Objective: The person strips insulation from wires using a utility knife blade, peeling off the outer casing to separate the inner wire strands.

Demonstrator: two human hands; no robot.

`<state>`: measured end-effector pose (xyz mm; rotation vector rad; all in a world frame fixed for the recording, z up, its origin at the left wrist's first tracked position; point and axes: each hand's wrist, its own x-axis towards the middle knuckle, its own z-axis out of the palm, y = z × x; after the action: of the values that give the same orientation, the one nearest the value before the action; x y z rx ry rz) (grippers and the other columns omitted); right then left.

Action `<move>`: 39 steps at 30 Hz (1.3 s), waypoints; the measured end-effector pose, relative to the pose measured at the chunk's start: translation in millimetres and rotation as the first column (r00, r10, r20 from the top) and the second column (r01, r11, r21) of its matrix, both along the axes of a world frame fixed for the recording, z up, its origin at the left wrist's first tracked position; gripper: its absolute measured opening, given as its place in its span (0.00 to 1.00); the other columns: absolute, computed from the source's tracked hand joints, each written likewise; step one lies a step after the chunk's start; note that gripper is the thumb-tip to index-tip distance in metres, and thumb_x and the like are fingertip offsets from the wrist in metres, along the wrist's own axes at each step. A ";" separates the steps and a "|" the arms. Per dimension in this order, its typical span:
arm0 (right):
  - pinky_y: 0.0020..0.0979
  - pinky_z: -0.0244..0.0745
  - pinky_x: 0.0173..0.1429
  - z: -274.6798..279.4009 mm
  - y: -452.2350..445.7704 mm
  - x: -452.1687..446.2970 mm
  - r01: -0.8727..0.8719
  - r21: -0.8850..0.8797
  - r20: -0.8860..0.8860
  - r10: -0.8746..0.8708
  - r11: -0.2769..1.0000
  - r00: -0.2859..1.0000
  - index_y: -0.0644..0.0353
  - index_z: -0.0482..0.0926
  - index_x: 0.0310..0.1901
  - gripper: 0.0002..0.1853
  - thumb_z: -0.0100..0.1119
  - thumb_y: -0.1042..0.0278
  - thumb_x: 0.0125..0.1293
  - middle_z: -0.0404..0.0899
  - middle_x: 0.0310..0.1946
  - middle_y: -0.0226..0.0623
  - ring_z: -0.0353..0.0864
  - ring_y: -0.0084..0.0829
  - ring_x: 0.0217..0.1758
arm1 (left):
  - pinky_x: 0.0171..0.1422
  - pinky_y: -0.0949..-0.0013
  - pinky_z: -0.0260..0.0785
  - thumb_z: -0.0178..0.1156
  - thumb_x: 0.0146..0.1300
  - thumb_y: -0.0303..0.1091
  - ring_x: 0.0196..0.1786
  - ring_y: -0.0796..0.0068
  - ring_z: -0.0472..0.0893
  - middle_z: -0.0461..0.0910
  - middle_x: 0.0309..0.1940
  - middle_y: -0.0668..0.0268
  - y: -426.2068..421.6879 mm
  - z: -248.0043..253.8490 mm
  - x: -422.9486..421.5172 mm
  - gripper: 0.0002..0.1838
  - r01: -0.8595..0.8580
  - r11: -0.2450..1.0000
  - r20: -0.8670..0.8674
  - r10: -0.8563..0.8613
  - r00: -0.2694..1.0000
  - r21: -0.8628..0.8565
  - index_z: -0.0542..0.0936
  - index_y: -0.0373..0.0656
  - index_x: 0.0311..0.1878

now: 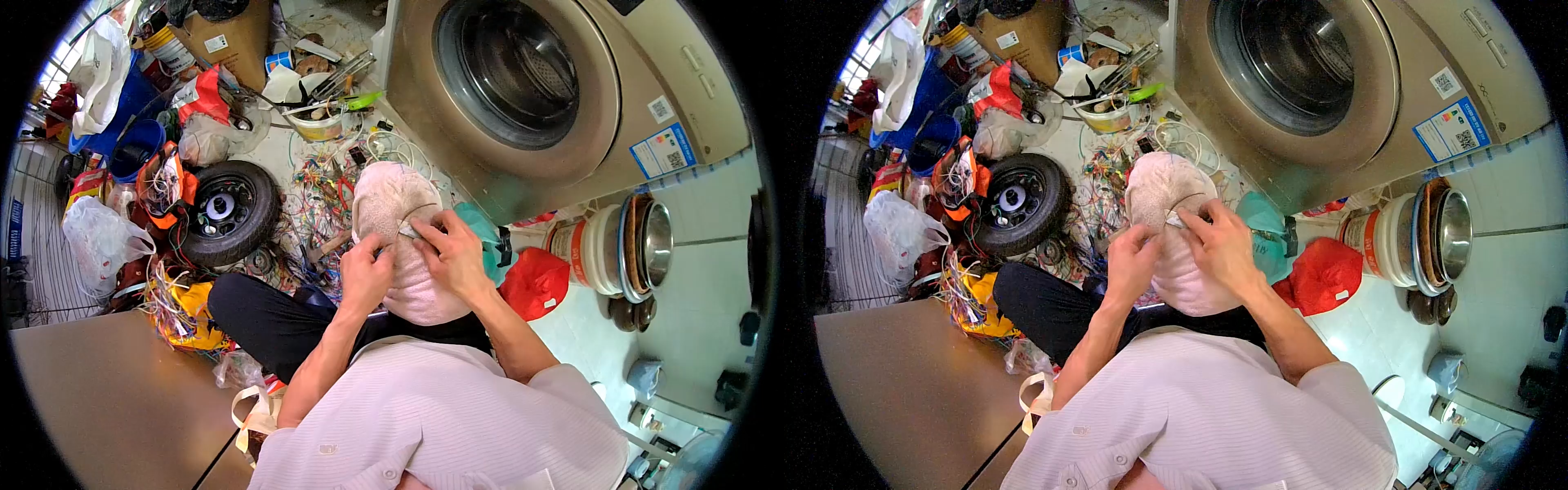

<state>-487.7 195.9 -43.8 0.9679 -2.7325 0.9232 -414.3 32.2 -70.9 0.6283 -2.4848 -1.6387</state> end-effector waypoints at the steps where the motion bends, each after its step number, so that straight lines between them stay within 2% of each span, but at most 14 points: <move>1: 0.38 0.76 0.43 0.0 0.6 0.0 0.000 -0.002 0.004 0.000 1.000 1.000 0.50 0.85 0.51 0.18 0.70 0.68 0.56 0.77 0.38 0.39 0.80 0.41 0.40 | 0.35 0.70 0.69 0.62 0.59 0.32 0.28 0.79 0.76 0.81 0.23 0.62 -0.6 6.9 2.2 0.10 0.003 1.000 0.014 -0.004 1.000 0.023 0.83 0.34 0.37; 3: 0.38 0.76 0.43 -0.6 1.4 2.5 0.000 -0.004 0.014 0.000 1.000 1.000 0.50 0.85 0.51 0.18 0.69 0.68 0.56 0.77 0.38 0.39 0.80 0.41 0.40 | 0.35 0.70 0.69 0.62 0.60 0.31 0.28 0.80 0.76 0.82 0.24 0.64 0.2 9.5 7.8 0.09 0.006 0.999 0.033 -0.007 0.999 0.046 0.83 0.34 0.37; 9: 0.38 0.76 0.43 -3.9 3.3 2.0 -0.002 -0.038 -0.052 0.000 0.999 0.999 0.51 0.85 0.51 0.18 0.69 0.69 0.57 0.77 0.39 0.40 0.80 0.41 0.40 | 0.33 0.73 0.66 0.62 0.62 0.28 0.28 0.83 0.74 0.81 0.26 0.72 -0.2 -4.6 23.9 0.08 0.001 0.940 -0.055 0.019 0.998 0.341 0.83 0.32 0.36; 11: 0.38 0.76 0.44 -3.3 4.3 1.8 0.011 -0.047 -0.015 -0.012 0.999 1.000 0.51 0.85 0.51 0.18 0.69 0.69 0.57 0.78 0.40 0.40 0.80 0.41 0.40 | 0.31 0.77 0.61 0.62 0.61 0.28 0.27 0.86 0.70 0.78 0.25 0.74 -2.4 1.0 31.2 0.06 -0.049 0.893 0.051 0.029 0.998 0.448 0.83 0.34 0.35; 21: 0.35 0.75 0.46 3.9 3.8 0.1 0.037 -0.106 0.069 -0.029 0.994 0.997 0.56 0.84 0.52 0.16 0.67 0.70 0.60 0.77 0.39 0.41 0.79 0.41 0.40 | 0.24 0.78 0.51 0.62 0.63 0.30 0.21 0.88 0.63 0.71 0.20 0.78 -12.1 19.1 68.9 0.05 -0.141 0.780 0.079 0.117 0.990 0.610 0.81 0.39 0.33; 24: 0.30 0.72 0.49 22.2 0.0 2.8 0.096 -0.171 0.275 -0.046 0.981 0.960 0.61 0.83 0.52 0.16 0.66 0.72 0.61 0.79 0.40 0.40 0.79 0.34 0.41 | 0.27 0.77 0.56 0.61 0.66 0.31 0.23 0.88 0.65 0.72 0.21 0.77 -19.3 34.9 70.2 0.08 -0.160 0.737 0.107 0.119 0.987 0.657 0.82 0.36 0.35; 28: 0.30 0.72 0.49 38.2 -4.1 7.2 0.024 -0.227 0.496 0.095 0.974 0.863 0.63 0.83 0.51 0.16 0.67 0.71 0.61 0.82 0.41 0.40 0.79 0.32 0.43 | 0.23 0.78 0.50 0.59 0.68 0.30 0.20 0.89 0.61 0.69 0.20 0.79 -19.2 45.8 61.1 0.07 -0.135 0.619 0.087 0.107 0.990 0.774 0.81 0.37 0.37; 30: 0.30 0.72 0.46 30.4 -8.8 11.4 0.136 -0.346 0.747 0.186 0.928 0.638 0.63 0.84 0.48 0.16 0.70 0.67 0.59 0.81 0.34 0.40 0.78 0.34 0.38 | 0.22 0.78 0.49 0.58 0.69 0.30 0.19 0.89 0.60 0.68 0.19 0.79 -18.0 43.3 51.5 0.07 -0.099 0.589 0.044 0.107 0.993 0.802 0.80 0.37 0.37; 31: 0.30 0.72 0.46 31.3 -8.2 9.9 0.137 -0.347 0.743 0.182 0.928 0.644 0.63 0.84 0.48 0.16 0.70 0.67 0.59 0.81 0.34 0.40 0.78 0.34 0.38 | 0.20 0.78 0.48 0.58 0.70 0.30 0.17 0.89 0.60 0.67 0.18 0.78 -17.4 40.8 45.9 0.07 -0.098 0.549 0.051 0.099 0.994 0.830 0.79 0.38 0.37; 33: 0.29 0.72 0.45 33.4 -8.1 7.4 0.036 -0.287 0.399 0.085 0.957 0.913 0.65 0.84 0.46 0.14 0.70 0.69 0.60 0.83 0.36 0.40 0.79 0.31 0.39 | 0.19 0.78 0.47 0.57 0.71 0.31 0.15 0.88 0.59 0.66 0.16 0.78 -17.0 36.2 34.7 0.07 -0.096 0.505 0.056 0.093 0.994 0.858 0.78 0.39 0.37; 34: 0.28 0.72 0.45 41.3 -8.8 9.0 0.083 -0.341 0.300 0.025 0.937 0.954 0.67 0.84 0.44 0.12 0.68 0.69 0.62 0.83 0.36 0.40 0.79 0.29 0.39 | 0.17 0.77 0.46 0.57 0.71 0.31 0.14 0.87 0.58 0.65 0.15 0.77 -17.5 34.1 27.4 0.08 -0.127 0.438 0.090 0.104 0.991 0.890 0.78 0.40 0.36; 36: 0.27 0.72 0.44 42.3 -6.0 5.1 0.122 -0.357 0.383 0.026 0.926 0.923 0.67 0.84 0.44 0.12 0.68 0.69 0.63 0.83 0.34 0.38 0.79 0.27 0.37 | 0.16 0.77 0.45 0.57 0.72 0.33 0.12 0.86 0.58 0.64 0.14 0.76 -17.5 30.2 16.5 0.09 -0.153 0.319 0.133 0.083 0.988 0.935 0.77 0.41 0.35; 38: 0.25 0.71 0.40 37.4 -4.8 0.6 0.228 -0.355 0.613 0.041 0.907 0.789 0.66 0.85 0.41 0.10 0.67 0.68 0.64 0.81 0.28 0.29 0.75 0.20 0.33 | 0.16 0.77 0.45 0.57 0.72 0.33 0.12 0.86 0.58 0.64 0.14 0.76 -10.6 31.8 12.6 0.09 -0.138 0.327 0.132 0.041 0.990 0.935 0.77 0.41 0.35; 39: 0.25 0.71 0.40 35.1 -5.5 -3.1 0.238 -0.354 0.612 0.032 0.904 0.790 0.66 0.85 0.41 0.10 0.67 0.68 0.64 0.81 0.28 0.29 0.75 0.20 0.33 | 0.16 0.76 0.45 0.57 0.71 0.33 0.12 0.86 0.58 0.64 0.13 0.76 -7.2 32.3 11.7 0.09 -0.130 0.335 0.134 0.011 0.991 0.933 0.77 0.41 0.35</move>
<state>-490.7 190.3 -8.7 0.4753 -2.7874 1.9869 -402.6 24.9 -38.7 0.8712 -1.1706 -2.9996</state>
